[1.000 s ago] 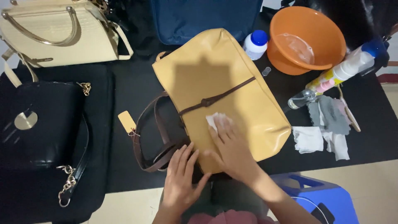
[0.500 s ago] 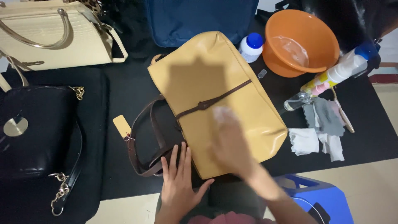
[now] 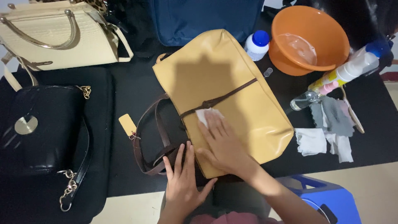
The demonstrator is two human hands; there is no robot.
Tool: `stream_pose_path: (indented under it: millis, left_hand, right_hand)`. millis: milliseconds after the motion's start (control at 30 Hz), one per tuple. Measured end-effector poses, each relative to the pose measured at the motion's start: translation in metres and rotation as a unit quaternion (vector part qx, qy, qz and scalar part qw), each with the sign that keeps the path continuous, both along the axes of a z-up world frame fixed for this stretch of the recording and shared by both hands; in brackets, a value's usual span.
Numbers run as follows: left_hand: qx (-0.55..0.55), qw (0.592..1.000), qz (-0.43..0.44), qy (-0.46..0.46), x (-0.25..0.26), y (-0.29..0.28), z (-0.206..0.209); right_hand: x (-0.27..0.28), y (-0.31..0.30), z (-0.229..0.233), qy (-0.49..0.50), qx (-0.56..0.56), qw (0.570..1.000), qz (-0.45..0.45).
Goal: Cleaning a tan leather bag by wiping it with a cloth and cleaning solution.
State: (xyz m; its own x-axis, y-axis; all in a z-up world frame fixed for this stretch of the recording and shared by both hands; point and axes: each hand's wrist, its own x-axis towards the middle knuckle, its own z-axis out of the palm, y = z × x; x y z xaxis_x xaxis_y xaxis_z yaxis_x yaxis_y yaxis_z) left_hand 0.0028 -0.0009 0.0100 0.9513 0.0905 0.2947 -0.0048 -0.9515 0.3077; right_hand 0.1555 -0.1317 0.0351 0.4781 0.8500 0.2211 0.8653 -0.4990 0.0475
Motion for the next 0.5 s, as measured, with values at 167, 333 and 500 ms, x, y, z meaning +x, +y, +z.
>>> stream_pose_path:
  millis: [167, 333, 500]
  left_hand:
    - [-0.091, 0.996, 0.0, -0.012, -0.002, 0.0, -0.005]
    - [-0.096, 0.995, -0.006, -0.037, -0.003, -0.001, -0.019]
    - [-0.079, 0.996, -0.005, -0.031, -0.002, -0.001, -0.008]
  right_hand:
    - [-0.006, 0.021, 0.019, 0.13, 0.043, 0.988, 0.067]
    - [-0.017, 0.002, 0.034, 0.273, 0.067, 0.939, 0.197]
    - [-0.008, 0.002, 0.021, 0.178, 0.035, 0.978, 0.099]
